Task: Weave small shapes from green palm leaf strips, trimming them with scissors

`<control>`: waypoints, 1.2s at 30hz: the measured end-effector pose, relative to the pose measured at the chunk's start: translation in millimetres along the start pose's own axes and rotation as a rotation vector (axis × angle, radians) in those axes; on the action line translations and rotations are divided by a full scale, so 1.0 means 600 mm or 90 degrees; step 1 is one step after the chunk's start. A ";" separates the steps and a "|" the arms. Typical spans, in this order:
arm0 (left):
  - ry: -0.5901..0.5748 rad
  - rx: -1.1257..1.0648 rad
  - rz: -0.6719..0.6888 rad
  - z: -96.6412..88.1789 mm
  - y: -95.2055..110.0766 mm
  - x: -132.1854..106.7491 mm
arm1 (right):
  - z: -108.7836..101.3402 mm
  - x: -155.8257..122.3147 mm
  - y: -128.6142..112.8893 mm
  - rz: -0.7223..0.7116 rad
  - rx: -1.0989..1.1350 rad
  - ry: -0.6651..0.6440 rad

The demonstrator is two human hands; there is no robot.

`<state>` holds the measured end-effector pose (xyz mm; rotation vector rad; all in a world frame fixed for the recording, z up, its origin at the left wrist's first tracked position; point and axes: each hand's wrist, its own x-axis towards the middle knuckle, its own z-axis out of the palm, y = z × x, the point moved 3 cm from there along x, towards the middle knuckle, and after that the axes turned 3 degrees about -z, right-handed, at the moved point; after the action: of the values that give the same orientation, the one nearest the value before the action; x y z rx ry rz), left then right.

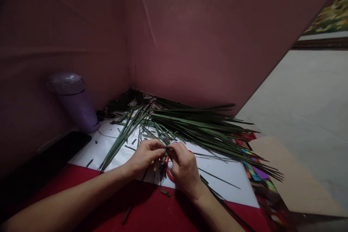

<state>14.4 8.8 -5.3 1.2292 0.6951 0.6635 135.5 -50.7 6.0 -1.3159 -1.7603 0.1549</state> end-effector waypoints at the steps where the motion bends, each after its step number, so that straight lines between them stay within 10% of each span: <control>1: 0.002 0.000 0.000 0.000 0.000 0.000 | 0.000 -0.001 0.000 -0.011 0.002 0.004; 36: 0.024 -0.002 0.040 0.004 -0.012 0.001 | 0.010 0.004 0.006 0.106 0.067 -0.019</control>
<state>17.0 6.4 -11.8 1.2419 0.6885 0.7406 133.6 -44.8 1.6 -1.3895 -1.6436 0.3577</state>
